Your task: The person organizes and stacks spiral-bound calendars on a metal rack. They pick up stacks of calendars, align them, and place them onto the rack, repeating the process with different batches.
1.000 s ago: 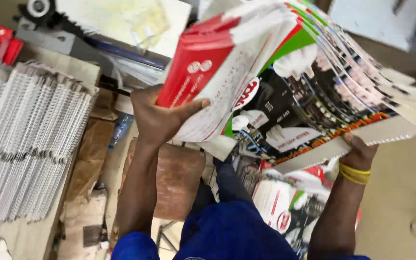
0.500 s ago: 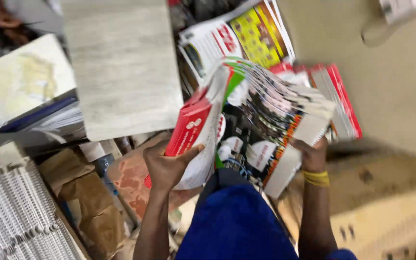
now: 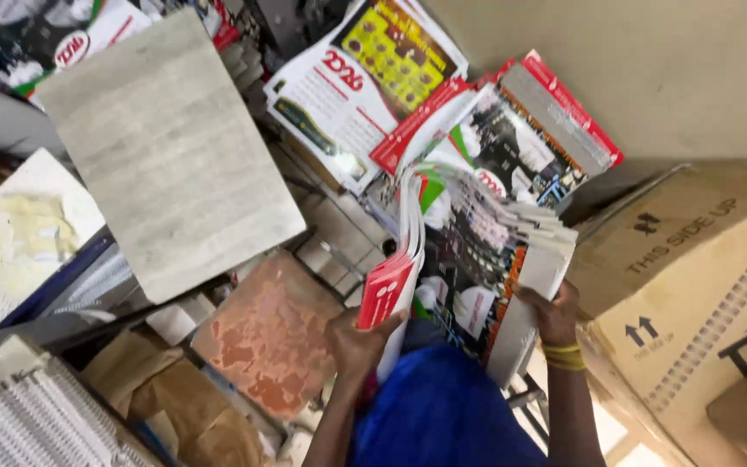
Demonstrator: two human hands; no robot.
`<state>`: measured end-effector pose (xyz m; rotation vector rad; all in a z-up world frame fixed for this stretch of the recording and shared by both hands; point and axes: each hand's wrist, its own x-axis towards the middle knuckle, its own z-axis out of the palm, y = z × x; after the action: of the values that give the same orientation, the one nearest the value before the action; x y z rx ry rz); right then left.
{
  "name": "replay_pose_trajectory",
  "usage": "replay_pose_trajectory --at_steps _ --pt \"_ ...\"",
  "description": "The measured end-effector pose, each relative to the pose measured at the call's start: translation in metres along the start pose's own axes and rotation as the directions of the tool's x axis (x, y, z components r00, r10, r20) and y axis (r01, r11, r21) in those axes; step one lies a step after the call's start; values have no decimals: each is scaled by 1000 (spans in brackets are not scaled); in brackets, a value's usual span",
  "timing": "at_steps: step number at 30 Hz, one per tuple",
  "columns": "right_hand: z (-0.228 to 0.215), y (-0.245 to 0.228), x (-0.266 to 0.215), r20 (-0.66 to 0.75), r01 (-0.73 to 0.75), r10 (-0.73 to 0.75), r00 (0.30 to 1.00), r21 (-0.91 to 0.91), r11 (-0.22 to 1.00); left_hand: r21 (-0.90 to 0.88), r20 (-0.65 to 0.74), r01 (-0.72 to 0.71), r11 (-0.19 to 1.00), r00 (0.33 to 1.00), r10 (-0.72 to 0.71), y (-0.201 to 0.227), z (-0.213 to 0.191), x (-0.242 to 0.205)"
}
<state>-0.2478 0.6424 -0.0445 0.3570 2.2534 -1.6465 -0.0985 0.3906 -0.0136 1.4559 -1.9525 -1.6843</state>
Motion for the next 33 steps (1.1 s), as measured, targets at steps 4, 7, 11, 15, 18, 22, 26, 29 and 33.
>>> replay_pose_trajectory --at_steps 4,7,11,15,18,22,26,29,33 --pt "-3 5 4 -13 14 -14 1000 -13 1000 -18 -25 -65 998 998 65 0 13 -9" --pt "-8 21 12 -10 5 -5 1000 -9 1000 -16 -15 -46 999 999 45 5 13 -7" --pt "-4 32 32 -15 -37 36 999 -34 999 3 19 11 1000 1000 -11 0 22 8" --pt "3 29 62 3 -67 67 998 -16 998 28 57 22 999 998 -24 -3 46 20" --pt "5 19 97 9 -41 41 999 -32 999 41 59 112 993 992 -114 -9 66 40" --pt "-8 22 155 11 26 -24 1000 -151 988 -79 128 294 952 951 -283 7 100 64" --pt "-39 48 232 63 155 -144 988 -218 964 -178 231 457 872 880 -415 -20 146 97" --pt "-64 40 289 64 122 -106 992 -388 914 -489 209 499 715 863 -459 -20 182 119" --pt "-65 -14 373 53 67 -48 997 -458 886 -451 154 661 599 719 -678 -32 215 176"
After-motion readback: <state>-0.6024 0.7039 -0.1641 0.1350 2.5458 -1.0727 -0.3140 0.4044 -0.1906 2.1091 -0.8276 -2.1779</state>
